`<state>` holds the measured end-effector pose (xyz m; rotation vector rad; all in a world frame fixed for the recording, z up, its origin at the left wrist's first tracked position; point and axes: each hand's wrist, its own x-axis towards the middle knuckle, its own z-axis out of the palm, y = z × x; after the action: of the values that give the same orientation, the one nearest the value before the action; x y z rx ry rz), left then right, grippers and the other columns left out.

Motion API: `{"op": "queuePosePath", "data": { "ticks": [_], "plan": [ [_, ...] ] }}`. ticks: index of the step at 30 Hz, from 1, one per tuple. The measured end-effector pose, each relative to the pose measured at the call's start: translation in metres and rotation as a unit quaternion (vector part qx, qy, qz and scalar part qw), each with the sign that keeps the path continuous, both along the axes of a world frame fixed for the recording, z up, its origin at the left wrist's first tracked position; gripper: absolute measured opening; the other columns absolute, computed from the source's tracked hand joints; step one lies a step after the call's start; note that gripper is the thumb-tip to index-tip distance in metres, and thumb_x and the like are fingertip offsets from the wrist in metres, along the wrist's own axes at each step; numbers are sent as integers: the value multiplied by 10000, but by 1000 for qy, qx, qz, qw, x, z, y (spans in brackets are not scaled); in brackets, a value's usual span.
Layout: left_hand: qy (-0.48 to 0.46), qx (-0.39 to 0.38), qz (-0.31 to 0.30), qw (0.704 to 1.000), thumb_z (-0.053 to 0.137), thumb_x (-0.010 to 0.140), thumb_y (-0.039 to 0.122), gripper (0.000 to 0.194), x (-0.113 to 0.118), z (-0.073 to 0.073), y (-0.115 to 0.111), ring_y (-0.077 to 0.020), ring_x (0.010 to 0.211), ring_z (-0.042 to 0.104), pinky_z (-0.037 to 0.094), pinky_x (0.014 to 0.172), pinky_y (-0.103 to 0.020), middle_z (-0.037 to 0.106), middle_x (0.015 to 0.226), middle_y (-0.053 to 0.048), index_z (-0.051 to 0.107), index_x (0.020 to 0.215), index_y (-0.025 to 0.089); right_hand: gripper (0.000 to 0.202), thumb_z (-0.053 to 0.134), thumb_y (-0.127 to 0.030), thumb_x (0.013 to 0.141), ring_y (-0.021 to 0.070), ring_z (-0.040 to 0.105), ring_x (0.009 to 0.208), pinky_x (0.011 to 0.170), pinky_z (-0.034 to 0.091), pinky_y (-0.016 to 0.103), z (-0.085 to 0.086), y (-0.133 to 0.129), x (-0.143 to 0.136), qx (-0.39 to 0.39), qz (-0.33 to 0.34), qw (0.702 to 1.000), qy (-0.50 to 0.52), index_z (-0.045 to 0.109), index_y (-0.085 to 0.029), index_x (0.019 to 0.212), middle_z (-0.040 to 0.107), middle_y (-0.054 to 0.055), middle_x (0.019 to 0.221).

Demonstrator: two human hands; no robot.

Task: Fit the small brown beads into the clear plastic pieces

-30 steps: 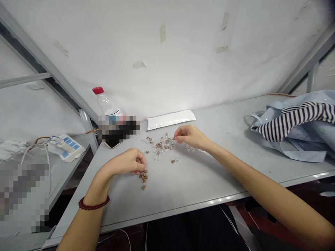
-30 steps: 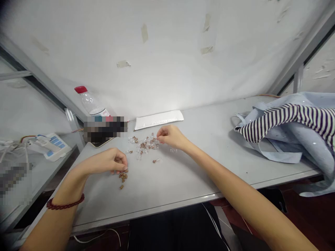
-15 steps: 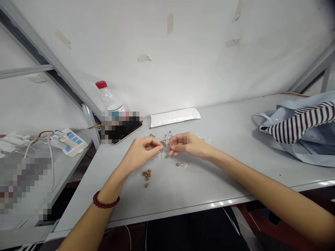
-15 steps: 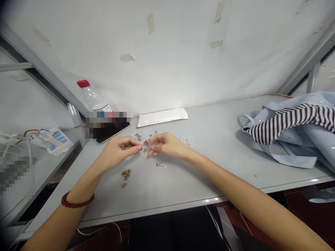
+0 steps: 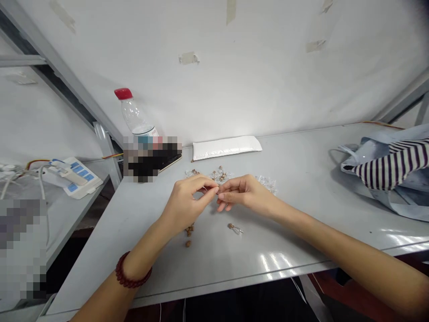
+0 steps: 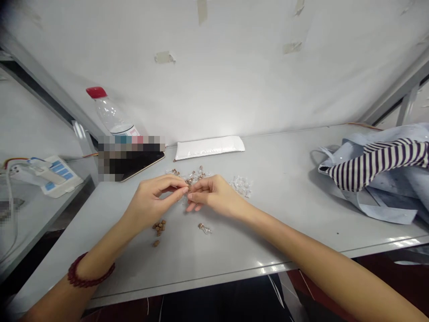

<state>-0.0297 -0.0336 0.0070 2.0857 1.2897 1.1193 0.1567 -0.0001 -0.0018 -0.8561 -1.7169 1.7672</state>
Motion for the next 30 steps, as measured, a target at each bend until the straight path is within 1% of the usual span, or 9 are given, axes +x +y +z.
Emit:
{"op": "queuePosePath", "data": {
  "ticks": [3, 6, 8, 12, 17, 20, 22, 25, 30],
  "plan": [
    [20, 20, -21, 999, 578, 820, 126, 134, 1, 2, -1, -139, 778, 619, 501, 705, -260, 691, 849, -29, 700, 811, 181, 127, 630, -246, 818, 147, 670, 694, 693, 533, 294, 2, 1, 0, 4, -26, 1000, 5, 693, -143, 859, 708, 60, 749],
    [30, 16, -48, 998, 558, 821, 96, 170, 5, 2, -2, -134, 780, 618, 494, 714, -257, 689, 869, -27, 699, 780, 182, 138, 622, -244, 823, 141, 664, 700, 711, 533, 300, 4, 2, 1, 34, -51, 998, -1, 692, -143, 886, 696, 48, 759],
    [31, -2, -53, 998, 547, 822, 87, 183, 6, 1, -2, -132, 779, 615, 491, 721, -257, 688, 859, -23, 696, 777, 183, 150, 616, -250, 830, 142, 662, 714, 724, 531, 303, 5, 2, 3, 56, -49, 997, -14, 693, -143, 903, 695, 47, 765],
    [31, -47, -35, 998, 554, 822, 113, 150, 6, -2, -1, -135, 778, 609, 485, 715, -258, 685, 831, -15, 679, 775, 182, 160, 592, -248, 849, 139, 662, 713, 719, 527, 296, 4, 1, 4, 81, -36, 995, -41, 693, -138, 907, 698, 48, 778],
    [30, -84, -47, 995, 539, 834, 145, 143, 4, -1, 1, -140, 779, 608, 484, 725, -264, 683, 829, -14, 667, 784, 184, 158, 562, -210, 858, 136, 660, 711, 702, 517, 288, 3, 1, 4, 124, -26, 990, -69, 696, -145, 912, 705, 43, 786],
    [33, -88, -55, 994, 538, 832, 160, 139, 4, 2, 0, -147, 774, 605, 483, 733, -272, 682, 819, -19, 661, 773, 182, 166, 554, -192, 855, 138, 646, 716, 683, 493, 284, 5, 1, 6, 181, -21, 978, -102, 703, -164, 920, 705, 32, 783],
    [36, -90, -52, 994, 538, 834, 185, 149, 4, 3, 0, -150, 746, 599, 480, 707, -272, 677, 788, -21, 656, 745, 180, 172, 543, -183, 856, 137, 626, 704, 652, 470, 276, 6, 0, 6, 221, -18, 967, -126, 709, -174, 900, 701, 25, 768],
    [39, -118, -26, 992, 535, 847, 238, 182, 4, 4, 0, -149, 713, 595, 475, 671, -266, 677, 750, -20, 663, 731, 180, 189, 522, -161, 857, 127, 597, 675, 615, 438, 260, 6, -1, 6, 268, -10, 953, -142, 711, -174, 866, 694, 21, 754],
    [20, -158, 2, 987, 577, 827, 274, 173, 2, 3, 2, -142, 693, 610, 485, 655, -251, 688, 723, -16, 667, 719, 173, 211, 493, -123, 856, 125, 585, 680, 650, 440, 260, 3, -1, 4, 346, 4, 927, -144, 702, -154, 867, 689, 36, 757]
  ]
}}
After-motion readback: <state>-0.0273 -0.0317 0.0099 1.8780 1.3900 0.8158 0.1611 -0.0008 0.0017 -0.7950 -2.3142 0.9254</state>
